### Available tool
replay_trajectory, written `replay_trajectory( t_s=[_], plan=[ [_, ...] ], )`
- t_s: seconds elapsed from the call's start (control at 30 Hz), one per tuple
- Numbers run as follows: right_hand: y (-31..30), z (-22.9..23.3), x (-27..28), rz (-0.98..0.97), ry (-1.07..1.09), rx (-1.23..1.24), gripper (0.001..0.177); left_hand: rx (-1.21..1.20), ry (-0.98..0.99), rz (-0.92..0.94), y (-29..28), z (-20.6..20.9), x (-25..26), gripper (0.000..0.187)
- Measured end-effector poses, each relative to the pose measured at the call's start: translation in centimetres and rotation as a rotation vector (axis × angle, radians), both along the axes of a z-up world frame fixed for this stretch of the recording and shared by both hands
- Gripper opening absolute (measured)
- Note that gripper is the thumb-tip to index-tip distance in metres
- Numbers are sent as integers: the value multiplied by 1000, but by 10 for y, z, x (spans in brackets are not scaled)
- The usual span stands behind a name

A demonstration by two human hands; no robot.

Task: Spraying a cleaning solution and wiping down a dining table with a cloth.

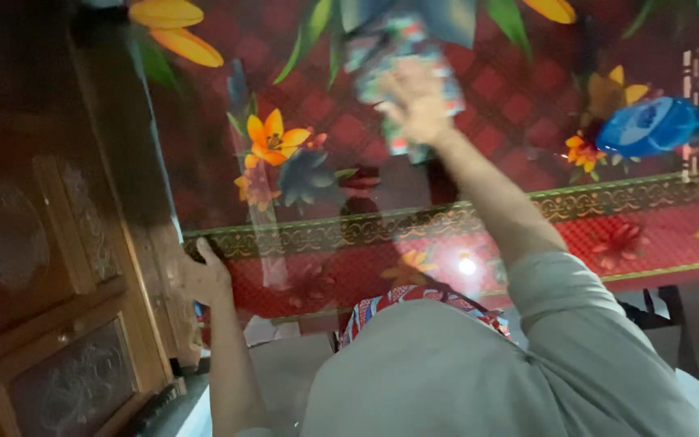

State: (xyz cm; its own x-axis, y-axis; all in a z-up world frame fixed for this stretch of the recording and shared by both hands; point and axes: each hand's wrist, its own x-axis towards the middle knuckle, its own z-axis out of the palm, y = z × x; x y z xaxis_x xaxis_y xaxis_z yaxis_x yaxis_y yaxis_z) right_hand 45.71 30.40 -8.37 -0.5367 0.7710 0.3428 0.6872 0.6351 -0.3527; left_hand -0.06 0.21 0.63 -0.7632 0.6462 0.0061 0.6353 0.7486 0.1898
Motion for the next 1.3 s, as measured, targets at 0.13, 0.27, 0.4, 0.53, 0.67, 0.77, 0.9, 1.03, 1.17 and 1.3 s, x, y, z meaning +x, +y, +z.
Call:
replay_trajectory(
  t_s=[0.13, 0.27, 0.4, 0.53, 0.67, 0.77, 0.9, 1.03, 1.17, 1.3],
  plan=[
    [5, -9, 143, -338, 33, 54, 52, -158, -196, 141, 9, 18, 7, 84],
    [-11, -9, 199, -784, -165, 27, 51, 46, -53, -6, 6, 11, 3, 75],
    [-11, -18, 176, -1184, -172, -140, 56, 2, -187, 68, 9, 17, 5, 80],
    [0, -67, 132, -1616, -322, -145, 61, -100, -26, -28, -3, 10, 3, 70],
    [9, -68, 16, -1567, -435, -192, 71, -78, -81, 22, 1, 4, 0, 81],
    [-5, -65, -96, -1298, -416, 216, 75, -14, -29, 6, 0, -3, -2, 73],
    [-60, -3, -250, -717, -168, -51, 67, -36, -19, 32, 2, -2, -3, 72],
    [-122, 49, -288, 37, -85, -117, 63, -59, -37, 54, 2, 0, -1, 74],
    [-129, 50, -202, 408, 19, -63, 65, -32, -102, 50, 0, -7, -6, 79],
    [-113, 38, -73, 339, 194, -22, 42, -9, -18, 24, -6, -14, -7, 81]
  ],
)
